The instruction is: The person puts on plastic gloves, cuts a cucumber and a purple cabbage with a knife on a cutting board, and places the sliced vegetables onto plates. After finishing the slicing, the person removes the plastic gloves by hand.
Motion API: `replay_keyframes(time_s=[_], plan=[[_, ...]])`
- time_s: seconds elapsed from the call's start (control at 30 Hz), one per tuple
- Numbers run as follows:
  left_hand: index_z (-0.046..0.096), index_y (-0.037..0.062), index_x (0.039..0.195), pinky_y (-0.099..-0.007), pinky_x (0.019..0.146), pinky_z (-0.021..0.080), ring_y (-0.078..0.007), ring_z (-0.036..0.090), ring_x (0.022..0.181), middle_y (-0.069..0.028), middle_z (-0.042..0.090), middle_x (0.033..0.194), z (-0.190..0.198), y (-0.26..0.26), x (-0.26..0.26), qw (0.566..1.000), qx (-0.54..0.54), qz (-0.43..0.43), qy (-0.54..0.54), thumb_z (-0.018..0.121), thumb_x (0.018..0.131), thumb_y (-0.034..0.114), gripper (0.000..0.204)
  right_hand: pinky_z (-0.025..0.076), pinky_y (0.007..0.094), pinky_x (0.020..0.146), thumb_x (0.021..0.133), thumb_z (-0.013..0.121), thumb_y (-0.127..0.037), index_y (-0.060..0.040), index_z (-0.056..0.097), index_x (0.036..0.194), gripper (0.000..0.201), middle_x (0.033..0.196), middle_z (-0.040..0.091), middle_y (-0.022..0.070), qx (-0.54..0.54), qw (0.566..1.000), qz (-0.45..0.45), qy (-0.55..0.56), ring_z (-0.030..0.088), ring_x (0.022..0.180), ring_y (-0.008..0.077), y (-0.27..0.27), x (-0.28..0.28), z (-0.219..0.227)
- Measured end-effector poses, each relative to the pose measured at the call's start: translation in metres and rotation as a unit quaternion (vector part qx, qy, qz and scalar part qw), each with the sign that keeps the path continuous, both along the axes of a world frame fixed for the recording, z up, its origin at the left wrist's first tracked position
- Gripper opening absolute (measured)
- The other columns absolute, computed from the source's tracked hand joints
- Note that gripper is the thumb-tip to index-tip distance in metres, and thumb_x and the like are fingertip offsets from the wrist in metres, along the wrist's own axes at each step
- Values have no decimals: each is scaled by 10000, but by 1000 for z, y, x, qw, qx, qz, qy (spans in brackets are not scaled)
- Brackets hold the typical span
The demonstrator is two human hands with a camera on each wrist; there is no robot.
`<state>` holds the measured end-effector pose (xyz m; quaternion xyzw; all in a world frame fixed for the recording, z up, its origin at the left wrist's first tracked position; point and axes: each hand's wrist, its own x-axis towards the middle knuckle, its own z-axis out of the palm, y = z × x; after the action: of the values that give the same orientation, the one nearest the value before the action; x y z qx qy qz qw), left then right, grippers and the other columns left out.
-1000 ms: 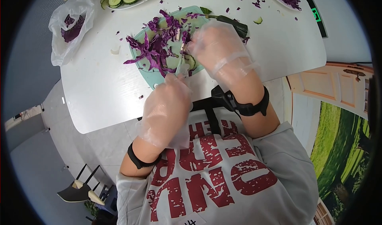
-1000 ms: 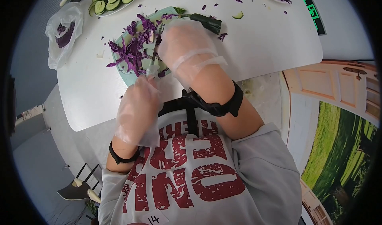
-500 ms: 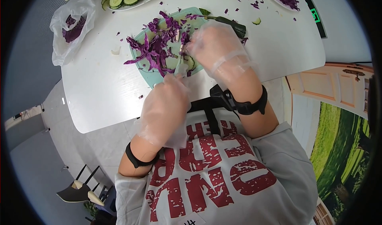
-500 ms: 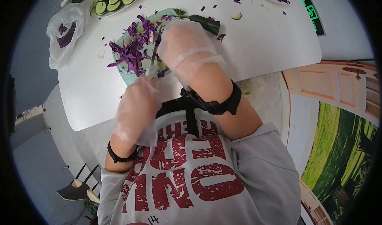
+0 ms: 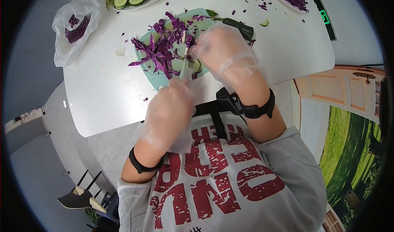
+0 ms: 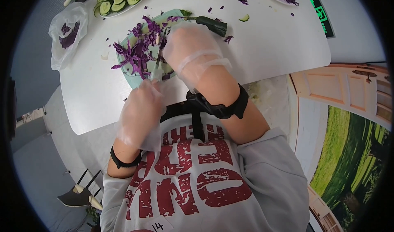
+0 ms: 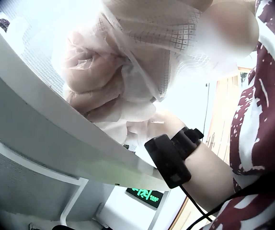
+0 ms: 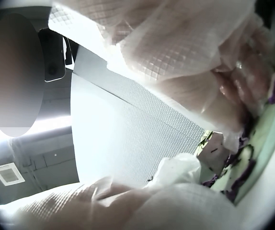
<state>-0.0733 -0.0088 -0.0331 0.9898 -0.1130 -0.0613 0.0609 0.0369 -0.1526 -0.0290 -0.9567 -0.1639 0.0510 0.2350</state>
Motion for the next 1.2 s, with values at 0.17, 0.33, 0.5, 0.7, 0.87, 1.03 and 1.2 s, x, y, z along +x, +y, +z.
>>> replay_keyframes(time_s=[0.17, 0.33, 0.5, 0.7, 0.87, 1.03, 1.2], plan=[[564, -27, 780, -371, 446, 487, -284, 596, 545, -152, 548, 752, -1, 5, -12, 999, 32, -27, -2, 561, 881, 41, 121, 490, 454, 759, 843, 654, -246, -15, 690, 747, 253, 784, 641, 189, 15, 1000, 2, -7, 614, 796, 373, 0, -2, 1], [533, -11, 752, -331, 391, 489, -281, 589, 438, -101, 547, 538, -3, 6, 2, 983, 41, -114, -136, 553, 920, 110, 207, 490, 456, 757, 843, 653, -253, -17, 685, 737, 260, 773, 637, 190, 2, 1000, 5, -1, 612, 790, 377, 1, -1, -1], [551, -30, 761, -338, 396, 477, -266, 613, 494, -152, 564, 669, -8, 6, -2, 998, -15, -2, -61, 568, 894, 83, 175, 491, 461, 742, 845, 653, -267, -21, 685, 740, 269, 771, 640, 184, 1, 1000, -19, -22, 614, 783, 375, 4, -3, -5], [572, -33, 805, -388, 535, 513, -306, 613, 630, -174, 550, 761, 9, 9, -9, 996, 30, -76, -21, 571, 860, 60, 108, 502, 458, 743, 861, 633, -276, -23, 690, 751, 281, 768, 644, 184, -7, 1000, 6, -22, 622, 771, 371, 2, -4, 1], [570, -46, 802, -397, 541, 511, -315, 619, 633, -178, 555, 766, 3, 5, 9, 996, -15, -75, -49, 573, 832, 42, 92, 504, 462, 741, 863, 629, -274, -25, 691, 736, 286, 759, 644, 187, -17, 999, 13, -47, 624, 763, 373, 3, -2, -7], [572, -47, 792, -387, 541, 511, -318, 617, 628, -177, 557, 769, 3, 10, 0, 997, -7, -63, -38, 575, 826, 45, 97, 503, 461, 743, 861, 632, -276, -25, 688, 732, 287, 757, 643, 186, -2, 999, -10, -47, 624, 768, 374, 2, -3, -8], [577, -55, 811, -430, 572, 501, -347, 604, 672, -201, 567, 789, 13, 16, -13, 996, -12, -82, 15, 557, 829, 37, 95, 537, 441, 781, 818, 600, -171, 22, 694, 743, 228, 808, 672, 223, -2, 1000, 8, -11, 665, 813, 387, 2, -2, 1]])
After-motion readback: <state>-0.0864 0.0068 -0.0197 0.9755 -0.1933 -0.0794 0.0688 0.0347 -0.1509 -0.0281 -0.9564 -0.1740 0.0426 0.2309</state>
